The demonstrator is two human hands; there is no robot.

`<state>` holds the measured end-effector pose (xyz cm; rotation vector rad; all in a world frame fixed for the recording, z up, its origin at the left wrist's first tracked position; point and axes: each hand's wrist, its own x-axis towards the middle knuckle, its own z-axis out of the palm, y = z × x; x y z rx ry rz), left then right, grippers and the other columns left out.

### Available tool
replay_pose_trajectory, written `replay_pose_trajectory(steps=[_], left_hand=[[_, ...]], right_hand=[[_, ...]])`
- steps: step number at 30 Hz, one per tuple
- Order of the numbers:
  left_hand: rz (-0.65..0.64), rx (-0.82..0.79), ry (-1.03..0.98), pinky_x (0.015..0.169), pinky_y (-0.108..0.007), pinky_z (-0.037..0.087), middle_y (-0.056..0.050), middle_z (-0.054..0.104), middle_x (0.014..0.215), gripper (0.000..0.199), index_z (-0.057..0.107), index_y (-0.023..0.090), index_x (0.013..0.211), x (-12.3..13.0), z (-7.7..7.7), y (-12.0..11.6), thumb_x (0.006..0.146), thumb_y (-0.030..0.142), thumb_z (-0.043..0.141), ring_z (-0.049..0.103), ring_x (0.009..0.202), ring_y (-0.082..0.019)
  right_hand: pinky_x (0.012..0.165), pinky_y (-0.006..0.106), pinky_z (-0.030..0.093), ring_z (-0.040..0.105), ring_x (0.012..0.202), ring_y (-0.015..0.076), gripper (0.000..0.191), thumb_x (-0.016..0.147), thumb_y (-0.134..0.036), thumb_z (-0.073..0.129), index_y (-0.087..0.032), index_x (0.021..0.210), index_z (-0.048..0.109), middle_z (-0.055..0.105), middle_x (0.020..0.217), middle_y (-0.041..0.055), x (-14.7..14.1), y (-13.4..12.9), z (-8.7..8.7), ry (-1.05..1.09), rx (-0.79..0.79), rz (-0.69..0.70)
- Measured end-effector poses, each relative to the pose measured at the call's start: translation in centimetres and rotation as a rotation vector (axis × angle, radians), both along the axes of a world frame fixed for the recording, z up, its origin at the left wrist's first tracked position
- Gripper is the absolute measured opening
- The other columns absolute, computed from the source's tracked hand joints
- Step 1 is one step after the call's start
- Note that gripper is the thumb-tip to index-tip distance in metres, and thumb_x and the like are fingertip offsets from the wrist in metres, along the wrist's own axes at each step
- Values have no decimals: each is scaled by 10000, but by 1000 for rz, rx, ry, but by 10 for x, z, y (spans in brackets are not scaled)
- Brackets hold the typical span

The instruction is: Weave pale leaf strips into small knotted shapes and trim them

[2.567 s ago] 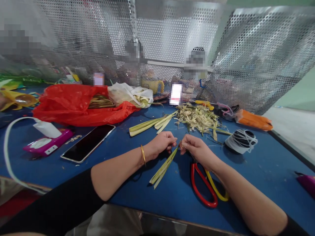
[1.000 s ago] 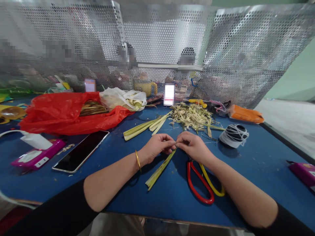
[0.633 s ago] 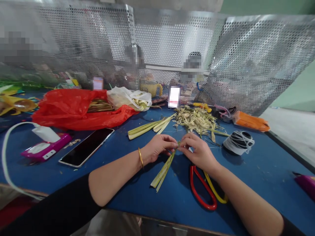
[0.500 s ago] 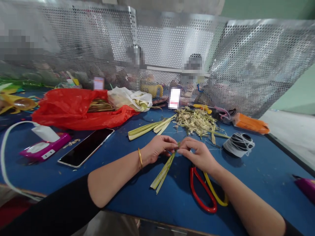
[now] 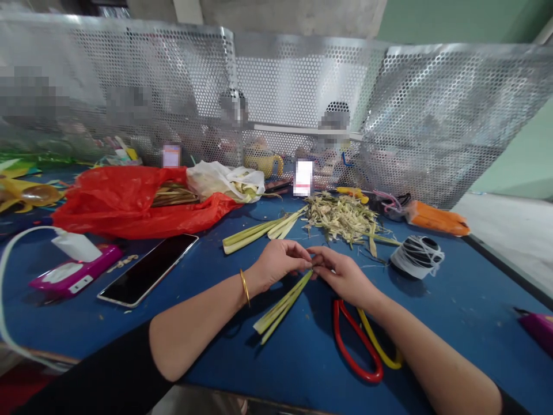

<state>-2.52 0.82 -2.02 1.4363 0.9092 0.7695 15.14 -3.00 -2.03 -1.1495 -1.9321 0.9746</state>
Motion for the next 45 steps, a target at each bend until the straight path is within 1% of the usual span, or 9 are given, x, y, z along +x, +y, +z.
replay_pose_trajectory(steps=[4, 8, 15, 19, 25, 30, 36, 40, 45], left_hand=[[46, 259, 109, 586, -207, 450, -6, 674, 667, 43, 672, 162, 706, 1, -1, 0, 663, 166, 668, 602, 611, -113], [137, 524, 268, 644, -210, 449, -2, 713, 745, 147, 696, 192, 791, 3, 1, -7, 716, 124, 589, 640, 681, -129], [86, 835, 479, 740, -244, 411, -30, 721, 850, 162, 706, 220, 814, 4, -4, -10, 825, 209, 544, 637, 812, -164], [118, 836, 507, 760, -244, 400, -21, 725, 889, 169, 710, 247, 840, 4, -6, -11, 842, 246, 541, 634, 845, -162], [184, 783, 481, 691, -226, 390, 3, 724, 837, 143, 709, 248, 816, 4, -2, -14, 826, 277, 569, 629, 773, -140], [237, 685, 463, 618, -216, 378, 13, 708, 751, 137, 713, 242, 794, 4, -1, -13, 802, 299, 589, 602, 683, -129], [246, 695, 434, 623, -217, 377, 9, 702, 749, 157, 709, 235, 782, 5, -2, -13, 811, 315, 577, 593, 687, -130], [236, 700, 413, 668, -220, 392, -1, 714, 798, 151, 713, 242, 797, 6, -3, -14, 814, 287, 570, 609, 733, -137], [258, 684, 373, 665, -228, 402, -11, 700, 762, 123, 710, 230, 759, 8, -4, -15, 791, 279, 602, 602, 710, -141]], right_hand=[[734, 308, 502, 664, 722, 158, 252, 839, -186, 483, -184, 1088, 519, 642, 789, 11, 2, 1, -1, -15, 4, -39], [718, 304, 509, 684, 689, 162, 188, 844, -190, 466, -183, 1018, 537, 649, 761, 7, -1, -1, 0, -9, -7, -104], [650, 255, 495, 677, 634, 153, 130, 797, -190, 516, -193, 886, 610, 667, 685, -16, -7, -1, 0, -12, -45, -178], [632, 245, 479, 651, 619, 145, 122, 797, -232, 536, -190, 813, 650, 659, 677, -17, -5, 2, -5, 8, -67, -150], [558, 237, 404, 573, 579, 134, 164, 821, -280, 540, -192, 794, 675, 632, 584, -20, -1, 2, -6, -73, 18, -233], [494, 238, 371, 538, 515, 127, 171, 834, -316, 517, -192, 782, 622, 603, 557, -22, 0, 2, -6, -33, 9, -292], [508, 239, 389, 550, 516, 128, 169, 848, -337, 473, -198, 804, 559, 585, 561, -32, -3, 2, -5, 73, -54, -288], [558, 254, 430, 599, 557, 135, 209, 791, -353, 554, -186, 893, 628, 630, 670, -20, -6, 0, -1, 119, -96, -260], [569, 257, 448, 594, 542, 134, 176, 734, -324, 607, -179, 793, 687, 652, 653, -9, -5, 2, -3, 148, -122, -264]])
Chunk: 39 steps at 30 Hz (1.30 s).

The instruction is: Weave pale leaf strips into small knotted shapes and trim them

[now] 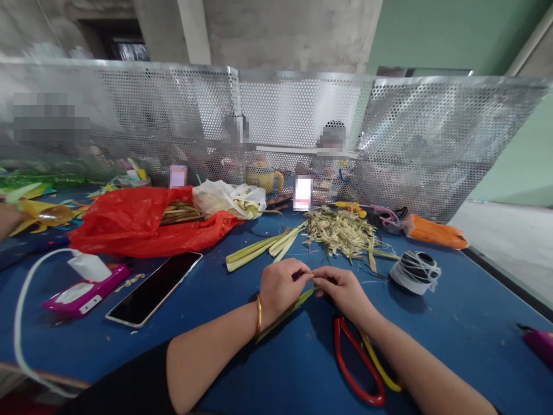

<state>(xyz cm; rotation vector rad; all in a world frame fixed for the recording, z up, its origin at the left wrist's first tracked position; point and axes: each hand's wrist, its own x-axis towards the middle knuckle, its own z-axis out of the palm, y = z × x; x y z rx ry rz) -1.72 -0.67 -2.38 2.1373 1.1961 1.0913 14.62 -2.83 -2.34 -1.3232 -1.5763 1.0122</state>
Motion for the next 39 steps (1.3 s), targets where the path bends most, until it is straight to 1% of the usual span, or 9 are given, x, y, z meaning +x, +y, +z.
replay_pose_trajectory(steps=[4, 10, 14, 22, 28, 31, 34, 36, 39], left_hand=[[6, -25, -31, 631, -223, 396, 0, 682, 723, 109, 703, 225, 732, 1, 2, -2, 783, 268, 616, 583, 663, -127], [2, -21, -6, 645, -229, 394, -9, 681, 726, 132, 696, 221, 718, 1, 5, -3, 798, 270, 603, 583, 679, -132], [-17, -40, -14, 662, -230, 401, -4, 683, 727, 111, 695, 224, 711, 2, 6, -3, 785, 238, 614, 586, 684, -132], [-3, -70, 0, 655, -226, 393, 1, 676, 712, 115, 687, 214, 691, 0, 6, -2, 782, 242, 621, 581, 672, -123], [-1, -74, 16, 661, -225, 370, 2, 677, 734, 145, 674, 212, 717, -4, 8, 2, 813, 251, 574, 575, 689, -125], [63, -115, 53, 625, -229, 340, 6, 650, 695, 155, 624, 201, 683, -8, 10, 9, 813, 230, 543, 553, 657, -125], [135, -201, 84, 593, -233, 306, 15, 601, 636, 145, 568, 192, 651, -11, 8, 17, 791, 201, 530, 517, 615, -123], [159, -245, 73, 591, -236, 298, 15, 581, 633, 149, 541, 189, 645, -10, 5, 21, 790, 196, 511, 506, 619, -126], [138, -278, 7, 599, -239, 301, 17, 566, 637, 154, 526, 189, 650, -7, 0, 22, 797, 210, 486, 494, 626, -126]], right_hand=[[543, 244, 449, 585, 522, 129, 149, 707, -302, 619, -175, 740, 692, 628, 585, -16, 2, 2, -2, 45, -17, -10], [578, 247, 477, 585, 550, 117, 171, 696, -319, 634, -163, 747, 681, 628, 643, -20, 2, 2, 0, 170, -96, 35], [583, 243, 470, 576, 558, 116, 148, 716, -303, 627, -160, 729, 663, 626, 651, -16, 3, 2, -3, 144, -92, 36], [598, 238, 447, 588, 589, 131, 142, 784, -266, 553, -175, 724, 645, 622, 637, -16, 3, 0, -2, 15, 18, 24], [650, 258, 422, 571, 690, 155, 150, 798, -247, 523, -185, 734, 645, 628, 705, 9, 11, 3, 0, -118, 123, -71], [735, 287, 424, 573, 805, 179, 138, 794, -243, 536, -196, 691, 616, 623, 813, 31, 16, 4, 4, -118, 236, -125], [780, 304, 411, 559, 844, 187, 141, 794, -239, 552, -198, 669, 604, 596, 826, 37, 18, 3, 11, -105, 309, -158], [772, 305, 409, 556, 830, 184, 158, 797, -250, 560, -195, 652, 590, 589, 814, 36, 16, 2, 16, -69, 290, -136], [760, 301, 421, 572, 869, 193, 216, 828, -306, 551, -190, 647, 562, 617, 809, 46, 10, -2, 20, 90, 154, -19]])
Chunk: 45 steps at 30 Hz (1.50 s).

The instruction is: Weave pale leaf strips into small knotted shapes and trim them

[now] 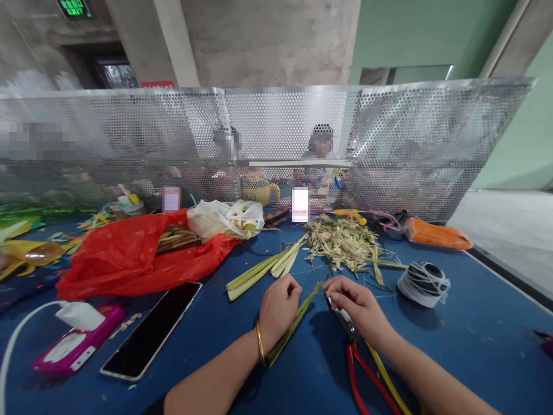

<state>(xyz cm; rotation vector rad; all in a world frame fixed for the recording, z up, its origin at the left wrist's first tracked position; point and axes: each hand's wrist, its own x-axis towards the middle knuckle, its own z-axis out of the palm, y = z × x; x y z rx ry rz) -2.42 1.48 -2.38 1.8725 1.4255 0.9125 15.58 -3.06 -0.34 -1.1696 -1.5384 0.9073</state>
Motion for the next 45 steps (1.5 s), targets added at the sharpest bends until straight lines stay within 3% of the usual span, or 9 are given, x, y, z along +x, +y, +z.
replay_pose_trajectory(steps=[5, 9, 13, 22, 25, 28, 33, 38, 45], left_hand=[[-56, -186, -260, 589, -234, 326, 18, 544, 618, 121, 547, 175, 643, 7, -2, -4, 738, 249, 540, 468, 603, -117], [-126, -515, -619, 471, -217, 240, 61, 435, 506, 190, 533, 168, 653, 11, 4, -7, 683, 336, 617, 329, 454, -71], [-259, -680, -844, 435, -209, 208, 36, 536, 608, 260, 479, 178, 671, 13, 7, -10, 667, 381, 640, 332, 418, -44], [-130, -345, -424, 489, -222, 309, 47, 477, 529, 168, 515, 187, 675, 15, -1, -19, 803, 296, 500, 408, 474, -92], [-142, -31, -299, 654, -247, 399, -23, 611, 808, 152, 535, 187, 688, 13, 4, -23, 813, 270, 515, 557, 754, -139], [-128, 37, -264, 719, -265, 420, -60, 608, 977, 150, 534, 183, 674, 13, 6, -23, 803, 260, 529, 565, 920, -175], [-153, -342, -497, 700, -287, 460, -52, 614, 869, 266, 538, 170, 810, 17, 3, -24, 764, 420, 615, 595, 787, -167], [-427, -973, -667, 504, -224, 426, 10, 575, 744, 350, 548, 155, 899, 16, 11, -26, 674, 369, 710, 456, 464, -54], [-317, -1010, -797, 383, -155, 167, 62, 465, 617, 235, 572, 148, 840, 13, 21, -14, 651, 238, 678, 312, 400, -5]], right_hand=[[682, 302, 455, 618, 719, 165, 226, 886, -392, 505, -182, 810, 542, 640, 772, 29, -8, -3, -7, 224, -206, 238], [601, 257, 405, 519, 564, 112, 259, 885, -416, 514, -188, 762, 500, 526, 607, -43, -8, 2, -16, 135, -153, 184], [603, 249, 370, 464, 553, 107, 257, 915, -405, 457, -195, 770, 490, 494, 569, -57, -6, 3, -19, -45, -108, 162], [551, 240, 388, 470, 508, 98, 172, 896, -308, 426, -202, 769, 475, 452, 568, -66, -13, 1, -26, -85, -153, 32], [553, 240, 422, 501, 503, 98, 125, 860, -311, 468, -197, 894, 507, 473, 582, -74, -15, 1, -24, 29, -181, 83], [524, 229, 430, 518, 505, 93, 153, 836, -339, 511, -188, 830, 532, 499, 601, -62, -16, 0, -23, 42, -214, 174], [536, 233, 430, 504, 506, 93, 246, 825, -401, 548, -189, 707, 511, 496, 560, -59, -14, 1, -20, 156, -196, 78], [574, 243, 430, 511, 563, 107, 228, 833, -404, 560, -191, 755, 542, 531, 603, -42, -9, 1, -12, 217, -137, 18], [676, 255, 425, 559, 691, 135, 204, 937, -293, 424, -204, 819, 564, 592, 711, -1, -3, -4, -10, -193, 128, -5]])
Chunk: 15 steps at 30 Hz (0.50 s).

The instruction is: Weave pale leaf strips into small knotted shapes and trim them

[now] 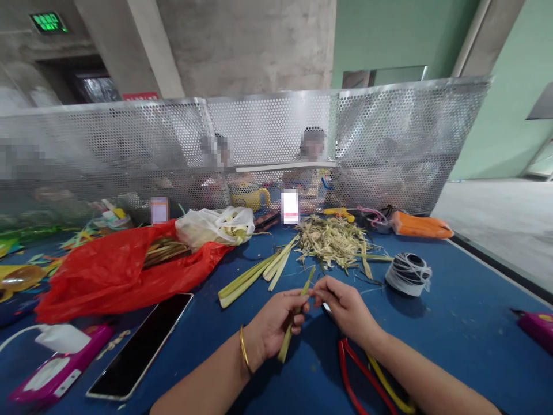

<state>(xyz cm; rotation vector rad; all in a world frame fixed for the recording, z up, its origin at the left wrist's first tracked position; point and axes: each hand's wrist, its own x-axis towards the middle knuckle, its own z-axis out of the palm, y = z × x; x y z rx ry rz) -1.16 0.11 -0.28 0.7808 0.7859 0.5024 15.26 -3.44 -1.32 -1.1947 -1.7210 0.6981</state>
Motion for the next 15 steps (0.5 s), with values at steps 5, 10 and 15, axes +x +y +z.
replay_pose_trajectory(steps=[5, 10, 15], left_hand=[[66, 11, 24, 414, -159, 236, 73, 421, 551, 322, 528, 164, 724, 1, 1, 1, 639, 390, 741, 334, 422, -26], [109, 45, 48, 410, -167, 145, 95, 358, 496, 386, 495, 158, 666, 6, -4, -1, 560, 371, 800, 256, 403, -13], [199, 165, 118, 415, -206, 114, 107, 302, 455, 371, 477, 171, 630, 4, 1, -2, 557, 377, 777, 207, 396, -26]], right_hand=[[655, 241, 406, 525, 709, 141, 217, 948, -232, 366, -213, 844, 556, 574, 778, 23, 0, -6, 2, -296, 183, 140], [685, 253, 403, 542, 754, 156, 225, 940, -188, 344, -207, 900, 565, 602, 825, 45, -1, -9, 10, -440, 224, 234], [716, 258, 409, 583, 838, 172, 200, 873, -187, 451, -225, 1031, 568, 613, 983, 56, -1, -28, 32, -535, 107, 234]])
